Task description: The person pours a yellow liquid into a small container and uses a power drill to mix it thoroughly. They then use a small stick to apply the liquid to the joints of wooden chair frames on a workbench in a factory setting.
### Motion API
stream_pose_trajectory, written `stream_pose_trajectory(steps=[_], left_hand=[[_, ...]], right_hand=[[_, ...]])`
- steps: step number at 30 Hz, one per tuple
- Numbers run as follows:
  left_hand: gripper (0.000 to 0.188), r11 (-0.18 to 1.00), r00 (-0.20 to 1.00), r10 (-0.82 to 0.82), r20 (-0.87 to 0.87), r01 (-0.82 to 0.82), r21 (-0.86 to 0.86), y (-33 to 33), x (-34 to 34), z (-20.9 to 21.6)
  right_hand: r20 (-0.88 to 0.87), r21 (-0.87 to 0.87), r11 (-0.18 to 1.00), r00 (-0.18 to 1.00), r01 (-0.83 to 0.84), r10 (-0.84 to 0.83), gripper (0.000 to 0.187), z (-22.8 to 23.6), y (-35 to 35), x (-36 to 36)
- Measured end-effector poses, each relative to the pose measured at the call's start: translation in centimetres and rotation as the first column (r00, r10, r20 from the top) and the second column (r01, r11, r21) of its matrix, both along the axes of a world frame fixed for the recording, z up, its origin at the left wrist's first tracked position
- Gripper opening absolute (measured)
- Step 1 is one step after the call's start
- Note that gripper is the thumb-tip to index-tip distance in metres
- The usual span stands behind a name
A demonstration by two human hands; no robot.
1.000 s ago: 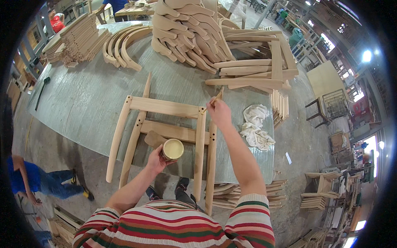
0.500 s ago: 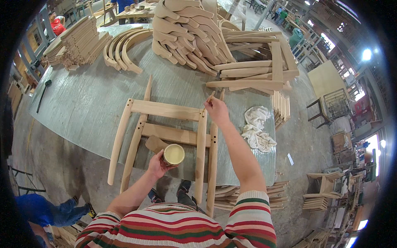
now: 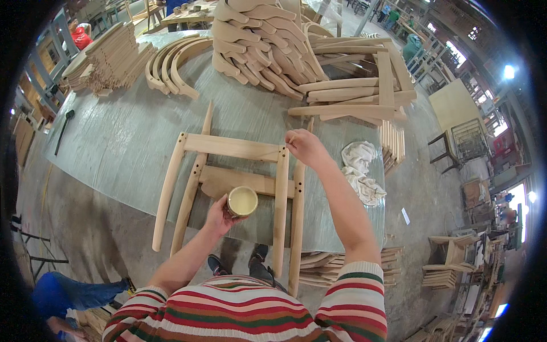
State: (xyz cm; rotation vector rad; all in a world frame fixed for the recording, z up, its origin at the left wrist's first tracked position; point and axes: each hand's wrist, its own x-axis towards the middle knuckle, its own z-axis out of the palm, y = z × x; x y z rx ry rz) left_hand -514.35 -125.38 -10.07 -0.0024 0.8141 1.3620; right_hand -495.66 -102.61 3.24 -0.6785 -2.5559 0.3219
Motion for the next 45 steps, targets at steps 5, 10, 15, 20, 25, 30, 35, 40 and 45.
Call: stream_pose_trajectory(steps=[5,10,15,20,25,30,35,40,45], left_hand=[[0.034,0.996,0.994,0.082,-0.069,-0.083,-0.013,1.7,-1.1,0.8],[0.027,0.997,1.000,0.026,0.012,-0.026,0.068,3.5,0.6,1.9],[0.035,0.990,0.995,-0.096,-0.003,0.095,0.104,4.0,2.9,3.2],[0.036,0.989,0.993,-0.114,0.002,0.113,0.090,3.9,3.8,3.6],[0.038,0.979,0.989,-0.146,0.016,0.142,0.149,4.7,3.9,3.3],[0.035,0.982,0.992,-0.123,-0.007,0.123,0.140,6.3,5.7,3.3],[0.037,0.979,0.986,-0.157,-0.051,0.162,0.126,7.3,6.5,3.1],[0.038,0.988,0.991,-0.133,-0.007,0.133,0.081,6.2,4.7,1.6],[0.039,0.997,0.995,-0.080,0.058,0.080,0.004,4.0,3.8,0.4]], right_hand=[[-0.241,-0.442,0.883,0.927,0.160,-0.288,0.014,2.4,-6.3,0.9],[-0.303,-0.586,0.787,0.848,0.194,-0.434,0.018,1.5,-11.6,2.5],[-0.390,-0.806,0.588,0.692,0.062,-0.608,0.013,-1.9,-13.1,3.8],[-0.444,-0.882,0.317,0.389,-0.349,-0.807,0.007,-4.0,-14.4,5.8],[-0.337,-0.875,0.226,0.204,-0.428,-0.919,0.009,-5.3,-15.4,5.5],[-0.244,-0.856,0.157,0.117,-0.492,-0.963,0.015,-8.0,-14.8,6.2],[-0.378,-0.852,0.287,0.135,-0.439,-0.916,0.015,-7.6,-13.4,7.7],[-0.520,-0.807,0.588,0.402,0.059,-0.754,0.012,-4.5,-11.2,9.7],[-0.384,-0.569,0.716,0.640,0.404,-0.666,0.012,-5.4,-9.9,10.4]])
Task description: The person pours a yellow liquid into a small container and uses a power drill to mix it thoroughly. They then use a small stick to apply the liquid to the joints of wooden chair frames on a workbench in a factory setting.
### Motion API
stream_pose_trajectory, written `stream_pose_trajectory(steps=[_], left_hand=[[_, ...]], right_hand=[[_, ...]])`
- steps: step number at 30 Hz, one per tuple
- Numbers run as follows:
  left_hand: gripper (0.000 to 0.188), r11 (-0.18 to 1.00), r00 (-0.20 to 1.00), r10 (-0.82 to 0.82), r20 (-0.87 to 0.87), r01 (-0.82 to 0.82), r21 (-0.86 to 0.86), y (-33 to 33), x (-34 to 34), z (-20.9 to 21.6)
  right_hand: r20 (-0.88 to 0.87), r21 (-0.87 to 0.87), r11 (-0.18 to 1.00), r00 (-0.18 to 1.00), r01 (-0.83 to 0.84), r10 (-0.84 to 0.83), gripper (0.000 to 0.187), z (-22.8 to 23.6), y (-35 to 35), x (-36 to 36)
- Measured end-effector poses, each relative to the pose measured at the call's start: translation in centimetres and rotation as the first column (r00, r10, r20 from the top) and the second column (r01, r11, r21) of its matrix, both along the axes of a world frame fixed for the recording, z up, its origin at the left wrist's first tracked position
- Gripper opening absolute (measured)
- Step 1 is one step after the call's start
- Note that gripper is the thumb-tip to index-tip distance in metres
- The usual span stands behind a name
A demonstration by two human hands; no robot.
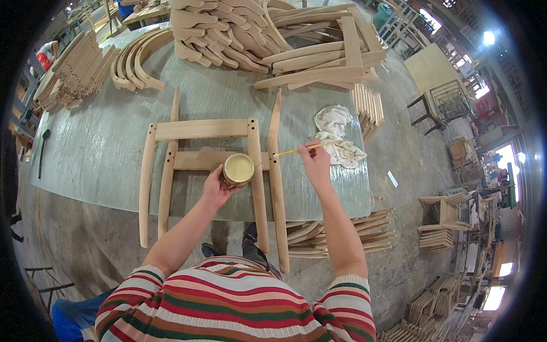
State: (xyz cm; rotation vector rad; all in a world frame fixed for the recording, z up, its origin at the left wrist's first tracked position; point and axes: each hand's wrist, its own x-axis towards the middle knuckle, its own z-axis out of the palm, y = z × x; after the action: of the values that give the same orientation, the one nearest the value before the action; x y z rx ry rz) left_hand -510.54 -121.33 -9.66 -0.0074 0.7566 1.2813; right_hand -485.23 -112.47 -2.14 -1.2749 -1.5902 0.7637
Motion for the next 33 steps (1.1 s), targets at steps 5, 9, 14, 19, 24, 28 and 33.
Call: stream_pose_trajectory(steps=[5,9,14,19,24,28,33], left_hand=[[0.039,1.000,1.000,-0.022,-0.005,0.022,0.002,-1.9,-1.1,-0.9],[0.040,1.000,1.000,-0.006,-0.001,0.006,0.006,-2.7,-1.7,-1.3],[0.037,1.000,0.999,0.017,0.042,-0.017,0.015,-3.0,-1.6,-1.4],[0.037,1.000,0.998,0.012,0.066,-0.014,0.017,-3.6,-2.0,-1.4],[0.038,1.000,0.999,0.015,0.046,-0.015,0.005,-4.0,-2.1,-1.0],[0.038,1.000,0.999,0.009,0.040,-0.009,-0.006,-4.3,-1.9,-0.6],[0.036,1.000,1.000,0.000,0.027,0.001,-0.018,-4.7,-1.7,-0.9]], right_hand=[[0.285,0.006,1.000,0.958,-0.024,0.021,0.017,-0.4,0.2,-1.4],[0.352,0.017,0.997,0.934,-0.073,0.063,0.018,-0.4,0.3,-2.3],[0.439,0.060,0.989,0.894,-0.133,0.094,0.017,-1.3,0.5,-2.7],[0.447,0.078,0.983,0.887,-0.165,0.113,0.017,-0.9,0.8,-3.3],[0.423,0.100,0.985,0.902,-0.142,0.087,0.016,0.0,1.6,-3.4],[0.415,0.148,0.978,0.907,-0.147,0.074,0.017,-0.8,2.4,-3.5],[0.444,0.134,0.967,0.886,-0.217,0.137,0.017,-2.1,2.8,-4.1]])
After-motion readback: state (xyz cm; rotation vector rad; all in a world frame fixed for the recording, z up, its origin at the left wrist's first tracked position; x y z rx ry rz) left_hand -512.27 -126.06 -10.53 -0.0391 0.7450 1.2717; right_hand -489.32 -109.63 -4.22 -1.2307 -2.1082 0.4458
